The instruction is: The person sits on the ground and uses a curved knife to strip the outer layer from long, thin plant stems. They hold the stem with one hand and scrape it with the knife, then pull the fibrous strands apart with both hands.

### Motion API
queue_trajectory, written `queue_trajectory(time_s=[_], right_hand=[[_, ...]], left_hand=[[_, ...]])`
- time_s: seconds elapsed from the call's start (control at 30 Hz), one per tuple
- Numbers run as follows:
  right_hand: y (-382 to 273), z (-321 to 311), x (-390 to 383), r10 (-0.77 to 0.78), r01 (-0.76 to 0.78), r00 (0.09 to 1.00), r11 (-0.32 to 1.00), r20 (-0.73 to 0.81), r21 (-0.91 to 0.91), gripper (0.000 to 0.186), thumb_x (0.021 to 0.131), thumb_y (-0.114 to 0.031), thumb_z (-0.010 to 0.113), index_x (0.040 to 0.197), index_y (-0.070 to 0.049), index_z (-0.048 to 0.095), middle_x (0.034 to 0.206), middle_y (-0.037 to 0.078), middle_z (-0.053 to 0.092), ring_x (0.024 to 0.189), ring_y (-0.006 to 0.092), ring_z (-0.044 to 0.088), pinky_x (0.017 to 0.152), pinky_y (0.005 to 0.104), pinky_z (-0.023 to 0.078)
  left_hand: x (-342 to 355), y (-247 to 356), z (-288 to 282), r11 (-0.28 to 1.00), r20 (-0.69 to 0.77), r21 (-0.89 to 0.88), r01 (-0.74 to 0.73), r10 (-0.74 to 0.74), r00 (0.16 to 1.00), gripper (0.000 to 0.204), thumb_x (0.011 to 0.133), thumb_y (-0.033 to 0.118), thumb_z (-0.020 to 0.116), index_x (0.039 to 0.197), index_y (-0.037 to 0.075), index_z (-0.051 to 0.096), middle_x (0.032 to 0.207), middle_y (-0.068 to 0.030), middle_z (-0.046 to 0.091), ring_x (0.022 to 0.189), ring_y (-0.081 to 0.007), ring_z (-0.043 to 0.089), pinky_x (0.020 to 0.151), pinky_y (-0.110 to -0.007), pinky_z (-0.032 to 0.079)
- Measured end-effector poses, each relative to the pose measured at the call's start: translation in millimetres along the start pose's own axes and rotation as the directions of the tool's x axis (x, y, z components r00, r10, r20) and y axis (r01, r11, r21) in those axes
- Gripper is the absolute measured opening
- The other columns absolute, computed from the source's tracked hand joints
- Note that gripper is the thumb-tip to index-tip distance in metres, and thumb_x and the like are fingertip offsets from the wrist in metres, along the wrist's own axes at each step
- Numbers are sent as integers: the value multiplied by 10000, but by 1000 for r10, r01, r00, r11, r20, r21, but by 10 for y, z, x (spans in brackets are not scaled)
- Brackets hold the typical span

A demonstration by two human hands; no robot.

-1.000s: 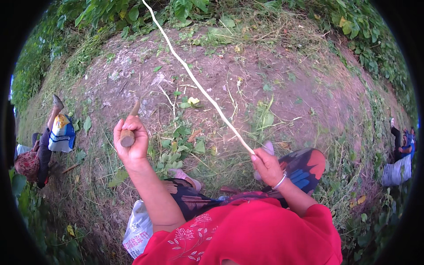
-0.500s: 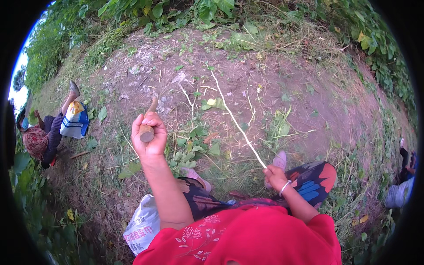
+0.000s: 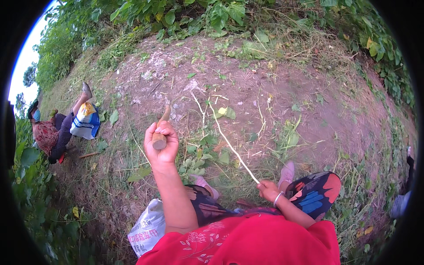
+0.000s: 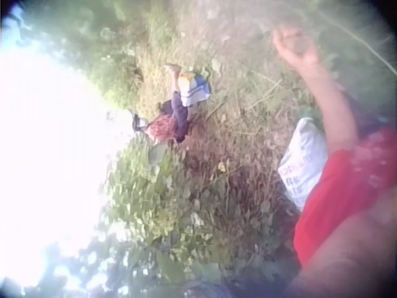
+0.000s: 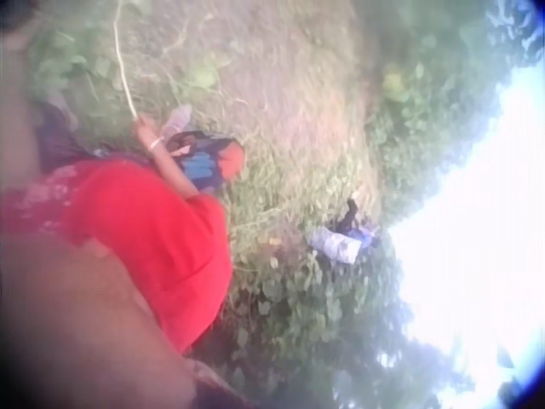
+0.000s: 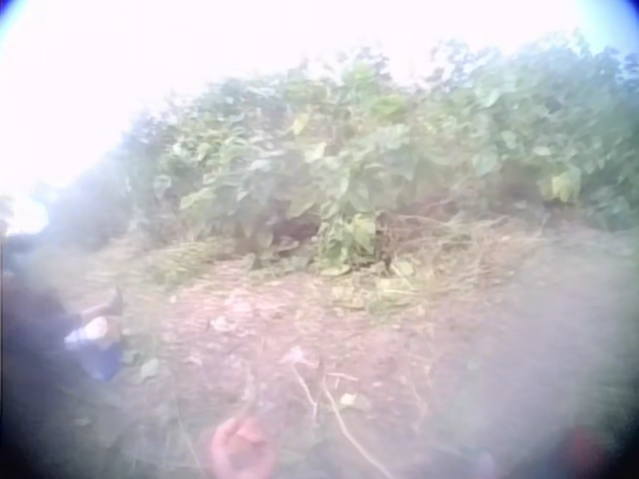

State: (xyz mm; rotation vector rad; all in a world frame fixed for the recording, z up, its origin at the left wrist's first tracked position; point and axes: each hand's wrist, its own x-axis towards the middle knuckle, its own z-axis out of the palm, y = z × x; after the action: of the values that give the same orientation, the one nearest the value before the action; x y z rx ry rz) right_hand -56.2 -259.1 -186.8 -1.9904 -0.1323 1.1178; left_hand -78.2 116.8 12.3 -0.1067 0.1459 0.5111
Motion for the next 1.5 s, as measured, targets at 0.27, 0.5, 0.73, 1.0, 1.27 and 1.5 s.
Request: queue_trajectory(time_s=[0.27, 0.5, 0.73, 1.0, 1.27, 1.5], right_hand=[[-53, 33, 165, -84, 125, 977, 970, -195, 210, 225, 916, -210, 476, 890, -20, 592, 565, 21, 512, 493, 96, 458, 476, 256, 368], [-137, 24, 31, 118, -98, 992, 946, -47, 308, 206, 923, -210, 472, 908, -38, 586, 566, 28, 515, 387, 91, 397, 362, 249, 304], [-259, -16, 299, 91, -69, 995, 927, -42, 370, 234, 928, -232, 464, 939, -38, 595, 568, 33, 511, 400, 95, 411, 369, 259, 323], [-102, 63, 242, -203, 241, 960, 950, -192, 200, 238, 910, -217, 483, 804, -34, 591, 574, 18, 519, 532, 103, 478, 525, 265, 392], [195, 72, -108, -161, 164, 985, 986, -56, 38, 205, 935, -191, 480, 942, -26, 601, 586, 5, 510, 504, 66, 446, 456, 225, 346], [-92, -288, -691, 100, -113, 991, 980, 88, 165, 220, 948, -218, 458, 962, -43, 592, 591, -1, 509, 460, 63, 414, 413, 215, 321]], left_hand=[[5, -54, 8, 1000, -38, -2, 3, -3, 999, 556, 864, 72, 438, 1346, -88, 211, 707, -28, 429, 623, -117, 479, 565, -267, 445], [16, -80, 24, 999, -4, -9, 32, -32, 999, 579, 856, 52, 439, 1349, -106, 182, 710, -32, 432, 621, -115, 478, 545, -261, 441], [26, -91, 21, 998, 29, -10, 59, -59, 998, 614, 864, 55, 436, 1375, -99, 133, 718, -37, 430, 624, -119, 474, 545, -260, 435], [8, -63, 47, 997, 22, -34, 67, -67, 998, 643, 859, 45, 424, 1391, -93, 90, 721, -35, 418, 623, -123, 460, 555, -262, 435], [3, -50, 49, 998, 5, -32, 52, -52, 999, 668, 848, 26, 434, 1384, -108, 59, 723, -44, 400, 605, -130, 430, 555, -261, 436], [38, -12, -12, 996, -32, -63, 69, -71, 997, 378, 870, 74, 435, 1195, -92, 337, 728, -52, 413, 643, -140, 472, 569, -278, 432]])
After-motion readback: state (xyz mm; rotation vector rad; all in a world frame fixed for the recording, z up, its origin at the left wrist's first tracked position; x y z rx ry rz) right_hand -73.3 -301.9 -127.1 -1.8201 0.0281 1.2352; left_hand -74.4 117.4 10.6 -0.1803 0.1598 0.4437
